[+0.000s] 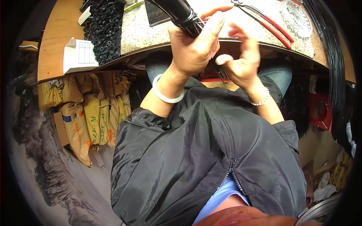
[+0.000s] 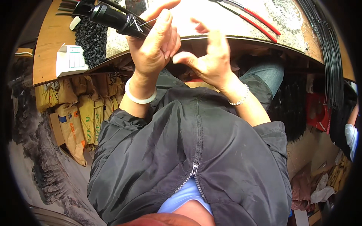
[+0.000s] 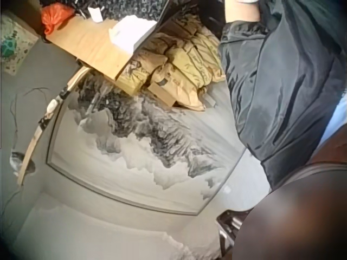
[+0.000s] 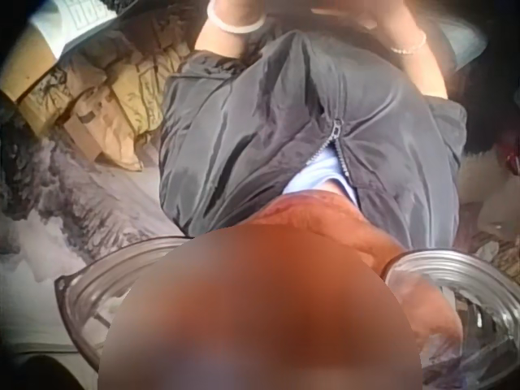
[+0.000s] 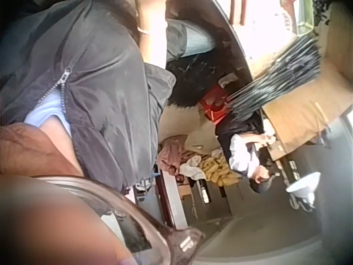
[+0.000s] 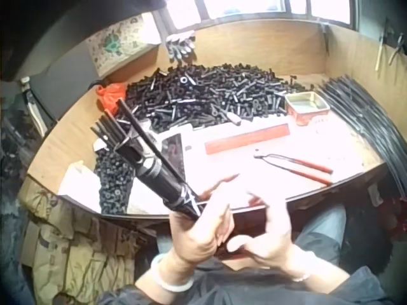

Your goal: Assembling bundles of black wires by arranging them and using pliers to secure or trim connectors.

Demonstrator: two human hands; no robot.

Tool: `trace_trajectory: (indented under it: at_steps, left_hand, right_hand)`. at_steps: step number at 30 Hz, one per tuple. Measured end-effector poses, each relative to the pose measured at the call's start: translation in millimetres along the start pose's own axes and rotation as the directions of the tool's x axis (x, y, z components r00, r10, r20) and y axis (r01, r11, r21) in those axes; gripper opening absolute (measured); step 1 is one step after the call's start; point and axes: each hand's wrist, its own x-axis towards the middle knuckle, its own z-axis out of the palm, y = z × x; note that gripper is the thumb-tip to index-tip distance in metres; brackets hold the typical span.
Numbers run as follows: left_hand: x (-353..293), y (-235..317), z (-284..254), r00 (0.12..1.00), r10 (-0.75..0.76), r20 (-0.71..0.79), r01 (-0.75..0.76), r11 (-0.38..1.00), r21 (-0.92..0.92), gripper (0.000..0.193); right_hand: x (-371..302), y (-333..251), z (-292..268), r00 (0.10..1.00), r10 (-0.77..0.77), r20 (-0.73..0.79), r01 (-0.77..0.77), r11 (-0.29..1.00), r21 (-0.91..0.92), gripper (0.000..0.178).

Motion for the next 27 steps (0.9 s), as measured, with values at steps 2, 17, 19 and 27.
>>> trace_trajectory:
  at_steps: [2, 17, 19, 27]
  left_hand:
    - [6, -4, 10, 0.990, 0.138, -0.032, -0.123, 0.947, 0.297, 0.028]
    - [8, -2, -11, 0.953, 0.276, -0.128, -0.167, 0.828, 0.536, 0.025]
    - [10, -2, -14, 0.952, 0.286, -0.112, -0.184, 0.822, 0.538, 0.024]
    - [10, 0, -17, 0.949, 0.270, -0.161, -0.153, 0.844, 0.514, 0.005]
  right_hand:
    - [31, -25, -1, 0.962, -0.139, -0.233, 0.171, 0.978, 0.119, 0.052]
    - [32, -14, -44, 0.993, -0.099, 0.062, 0.116, 0.882, -0.456, 0.018]
    - [35, 15, -70, 0.994, -0.015, 0.105, 0.085, 0.706, -0.703, 0.023]
    - [48, 65, -103, 0.930, 0.029, 0.365, 0.318, 0.429, -0.845, 0.020]
